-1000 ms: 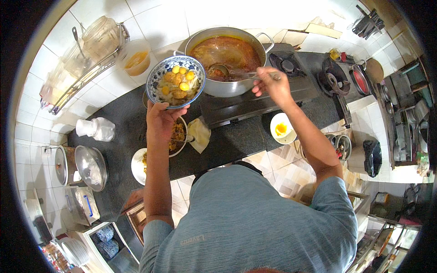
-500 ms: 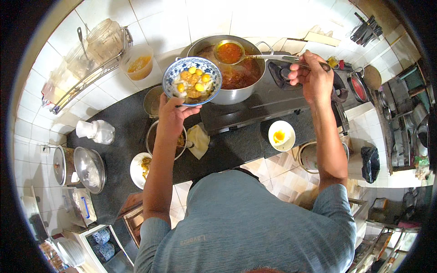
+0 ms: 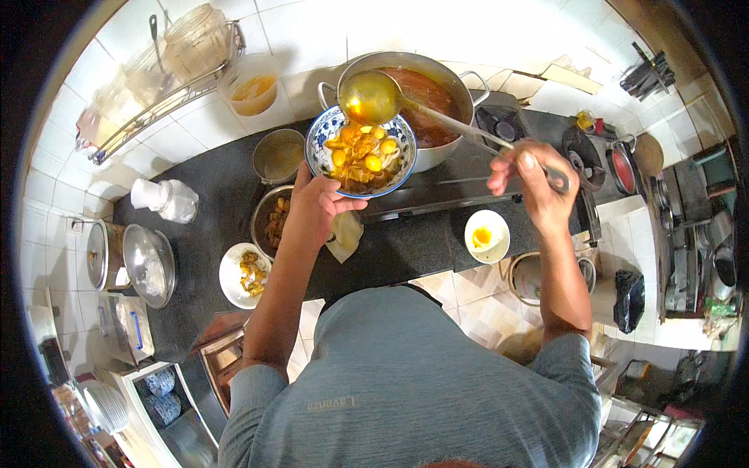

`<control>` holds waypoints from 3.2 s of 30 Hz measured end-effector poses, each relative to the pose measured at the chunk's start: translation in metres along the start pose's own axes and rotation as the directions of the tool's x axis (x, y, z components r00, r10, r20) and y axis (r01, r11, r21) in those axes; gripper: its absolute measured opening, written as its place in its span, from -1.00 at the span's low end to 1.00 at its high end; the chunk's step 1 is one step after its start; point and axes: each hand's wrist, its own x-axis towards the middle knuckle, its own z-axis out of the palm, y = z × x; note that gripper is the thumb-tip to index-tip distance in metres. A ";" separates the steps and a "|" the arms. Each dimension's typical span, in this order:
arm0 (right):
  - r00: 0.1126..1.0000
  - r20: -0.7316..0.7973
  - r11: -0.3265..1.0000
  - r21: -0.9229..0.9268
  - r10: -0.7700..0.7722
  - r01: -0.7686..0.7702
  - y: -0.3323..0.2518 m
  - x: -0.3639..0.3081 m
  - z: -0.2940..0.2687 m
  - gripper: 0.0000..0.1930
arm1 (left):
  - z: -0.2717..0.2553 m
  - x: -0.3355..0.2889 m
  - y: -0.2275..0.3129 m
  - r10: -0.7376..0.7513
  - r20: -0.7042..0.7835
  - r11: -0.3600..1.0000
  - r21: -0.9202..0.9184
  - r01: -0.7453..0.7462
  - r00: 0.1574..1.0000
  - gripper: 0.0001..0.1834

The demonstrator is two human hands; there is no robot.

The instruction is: The person assembles two noodle dishes by placing rice noodles into bowls, adding fried chicken pieces and boiled eggs, ladling broth over the contents, and sprinkling a dry garnish. The person uses tongs, a ladle, and a spoon to handle the ingredients and finishes by placing the bowls on a counter.

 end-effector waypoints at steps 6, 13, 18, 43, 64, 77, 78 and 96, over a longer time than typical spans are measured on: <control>0.941 -0.150 0.912 0.333 0.303 -0.240 0.012 0.011 -0.006 -0.72 | -0.014 -0.001 -0.005 0.071 -0.026 0.994 -0.080 -0.072 0.997 -0.19; 0.905 -0.135 0.784 0.561 0.404 -0.266 0.062 0.021 -0.039 -0.73 | -0.076 -0.057 0.002 0.210 -0.195 0.935 -0.246 -0.255 0.958 -0.20; 0.950 -0.109 0.866 0.452 0.292 -0.214 0.098 0.017 -0.050 -0.71 | -0.179 -0.142 0.017 0.331 -0.494 0.900 -0.091 -0.426 0.804 -0.24; 0.973 -0.123 0.876 -0.426 0.193 -0.227 0.159 0.043 0.012 -0.61 | -0.550 -0.277 -0.053 0.197 -0.905 0.732 -0.120 -0.670 0.377 -0.06; 0.782 -0.341 0.851 0.161 0.523 -0.499 0.155 0.042 0.014 -0.67 | -0.414 -0.235 -0.155 -0.081 -0.721 0.868 -0.390 -0.307 0.688 -0.38; 0.781 -0.420 0.887 0.251 0.461 -0.389 0.108 0.030 -0.034 -0.72 | -0.215 -0.199 0.012 0.170 -0.611 0.972 -0.023 -0.232 0.773 -0.28; 0.791 -0.416 0.893 0.246 0.448 -0.377 0.103 0.032 -0.036 -0.72 | -0.196 -0.178 0.017 0.162 -0.591 0.969 -0.055 -0.240 0.791 -0.28; 0.838 -0.489 0.969 0.078 0.241 -0.232 0.000 0.058 -0.048 -0.75 | 0.017 0.070 -0.012 -0.069 0.110 0.996 -0.057 0.075 0.992 -0.30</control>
